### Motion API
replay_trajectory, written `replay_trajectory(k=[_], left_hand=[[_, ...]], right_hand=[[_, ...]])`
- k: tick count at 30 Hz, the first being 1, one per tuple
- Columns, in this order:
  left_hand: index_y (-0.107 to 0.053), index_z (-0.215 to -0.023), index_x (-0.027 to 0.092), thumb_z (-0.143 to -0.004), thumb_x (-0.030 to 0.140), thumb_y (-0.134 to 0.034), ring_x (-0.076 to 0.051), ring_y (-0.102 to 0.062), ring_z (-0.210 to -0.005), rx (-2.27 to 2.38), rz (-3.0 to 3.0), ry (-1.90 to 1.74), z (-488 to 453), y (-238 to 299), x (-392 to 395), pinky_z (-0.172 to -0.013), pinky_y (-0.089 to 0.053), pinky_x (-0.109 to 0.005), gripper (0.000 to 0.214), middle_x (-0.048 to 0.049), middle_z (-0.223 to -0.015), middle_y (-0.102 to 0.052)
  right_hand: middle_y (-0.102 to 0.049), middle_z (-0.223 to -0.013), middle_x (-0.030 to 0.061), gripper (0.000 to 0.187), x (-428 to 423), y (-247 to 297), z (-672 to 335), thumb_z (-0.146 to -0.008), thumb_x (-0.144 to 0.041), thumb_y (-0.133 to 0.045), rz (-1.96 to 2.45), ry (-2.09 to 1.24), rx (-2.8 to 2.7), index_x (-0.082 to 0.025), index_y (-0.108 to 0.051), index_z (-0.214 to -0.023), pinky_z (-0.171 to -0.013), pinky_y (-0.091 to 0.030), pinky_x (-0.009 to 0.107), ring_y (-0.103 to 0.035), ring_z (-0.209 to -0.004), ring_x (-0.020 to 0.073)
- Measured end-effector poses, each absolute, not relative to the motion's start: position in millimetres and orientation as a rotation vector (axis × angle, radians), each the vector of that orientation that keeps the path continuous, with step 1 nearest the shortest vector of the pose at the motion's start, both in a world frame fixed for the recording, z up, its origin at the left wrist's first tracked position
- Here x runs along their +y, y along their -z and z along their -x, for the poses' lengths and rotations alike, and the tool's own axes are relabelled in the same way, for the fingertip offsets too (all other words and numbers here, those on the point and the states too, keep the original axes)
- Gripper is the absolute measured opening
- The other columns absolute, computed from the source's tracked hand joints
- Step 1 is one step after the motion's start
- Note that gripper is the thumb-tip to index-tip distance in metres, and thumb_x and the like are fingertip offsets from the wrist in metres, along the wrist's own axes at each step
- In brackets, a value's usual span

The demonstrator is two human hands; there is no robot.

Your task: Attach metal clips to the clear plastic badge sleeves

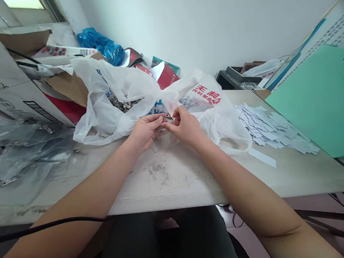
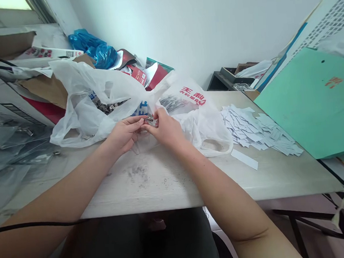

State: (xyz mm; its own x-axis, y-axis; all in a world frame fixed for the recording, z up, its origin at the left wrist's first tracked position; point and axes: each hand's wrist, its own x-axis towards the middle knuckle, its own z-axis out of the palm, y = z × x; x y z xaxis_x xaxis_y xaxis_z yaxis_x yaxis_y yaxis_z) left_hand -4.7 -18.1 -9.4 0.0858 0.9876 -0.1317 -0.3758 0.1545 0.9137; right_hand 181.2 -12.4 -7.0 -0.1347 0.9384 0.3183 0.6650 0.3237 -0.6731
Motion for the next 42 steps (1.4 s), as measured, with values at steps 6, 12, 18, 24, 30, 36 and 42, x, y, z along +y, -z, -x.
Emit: replay_trajectory(k=[6,12,18,24,30,36,42], left_hand=[[-0.083,-0.111,0.018,-0.104,0.026,-0.087,-0.012,-0.062,-0.064,1.079,-1.031,-1.298,-3.6,18.8,-18.4,-0.060,-0.049,-0.025,0.012,-0.0030,-0.084,-0.076],[-0.080,-0.125,0.022,-0.099,0.020,-0.088,-0.009,-0.050,-0.051,1.070,-1.242,-1.294,6.1,18.6,-11.2,-0.054,-0.042,-0.027,0.027,0.0009,-0.084,-0.072],[-0.081,-0.132,0.023,-0.094,0.021,-0.093,-0.010,-0.050,-0.056,0.995,-1.266,-1.191,16.9,7.8,-15.6,-0.055,-0.041,-0.029,0.041,-0.0046,-0.098,-0.078],[-0.084,-0.114,0.022,-0.107,0.029,-0.078,-0.015,-0.050,-0.063,1.087,-1.409,-1.153,16.9,8.3,-16.3,-0.063,-0.043,-0.032,0.012,-0.0053,-0.097,-0.079],[-0.077,-0.110,0.023,-0.110,0.021,-0.068,-0.021,-0.063,-0.079,1.157,-1.671,-1.237,17.9,11.2,-15.3,-0.082,-0.048,-0.035,0.010,-0.0019,-0.086,-0.074],[-0.074,-0.109,0.026,-0.106,0.020,-0.073,-0.022,-0.062,-0.078,1.135,-1.735,-1.175,23.2,9.4,-17.2,-0.081,-0.045,-0.035,0.007,-0.0003,-0.083,-0.074],[-0.076,-0.113,0.026,-0.102,0.019,-0.080,-0.023,-0.063,-0.079,1.129,-1.689,-1.108,23.4,6.5,-18.9,-0.082,-0.044,-0.034,0.014,0.0006,-0.081,-0.075]], right_hand=[[-0.079,-0.099,0.0031,0.036,-8.5,10.7,-178.3,-0.100,-0.041,-0.079,1.208,-0.611,-1.901,-0.026,-0.081,-0.132,-0.088,-0.054,0.041,-0.070,-0.088,0.0238],[-0.078,-0.087,0.0015,0.026,-13.8,10.3,-173.0,-0.101,-0.041,-0.073,1.207,-0.710,-1.777,-0.024,-0.083,-0.119,-0.086,-0.056,0.039,-0.070,-0.082,0.0228],[-0.084,-0.100,0.0050,0.018,-9.5,7.3,-186.0,-0.103,-0.036,-0.067,1.118,-0.674,-1.821,-0.026,-0.081,-0.108,-0.089,-0.055,0.042,-0.073,-0.089,0.0249],[-0.072,-0.084,0.0017,0.018,-3.8,8.2,-187.6,-0.102,-0.042,-0.068,1.187,-0.819,-1.686,-0.026,-0.071,-0.095,-0.075,-0.051,0.037,-0.064,-0.079,0.0214],[-0.073,-0.082,0.0008,0.017,-8.7,-1.2,-189.5,-0.097,-0.040,-0.072,1.160,-1.058,-1.649,-0.024,-0.071,-0.095,-0.066,-0.050,0.033,-0.059,-0.068,0.0164],[-0.076,-0.084,0.0031,0.022,-12.2,-8.1,-198.1,-0.097,-0.045,-0.074,1.191,-0.946,-1.840,-0.023,-0.078,-0.093,-0.071,-0.050,0.036,-0.063,-0.076,0.0201],[-0.074,-0.084,0.0015,0.023,-11.3,-3.6,-198.6,-0.101,-0.045,-0.070,1.173,-0.863,-1.989,-0.024,-0.080,-0.105,-0.074,-0.047,0.037,-0.060,-0.077,0.0203]])
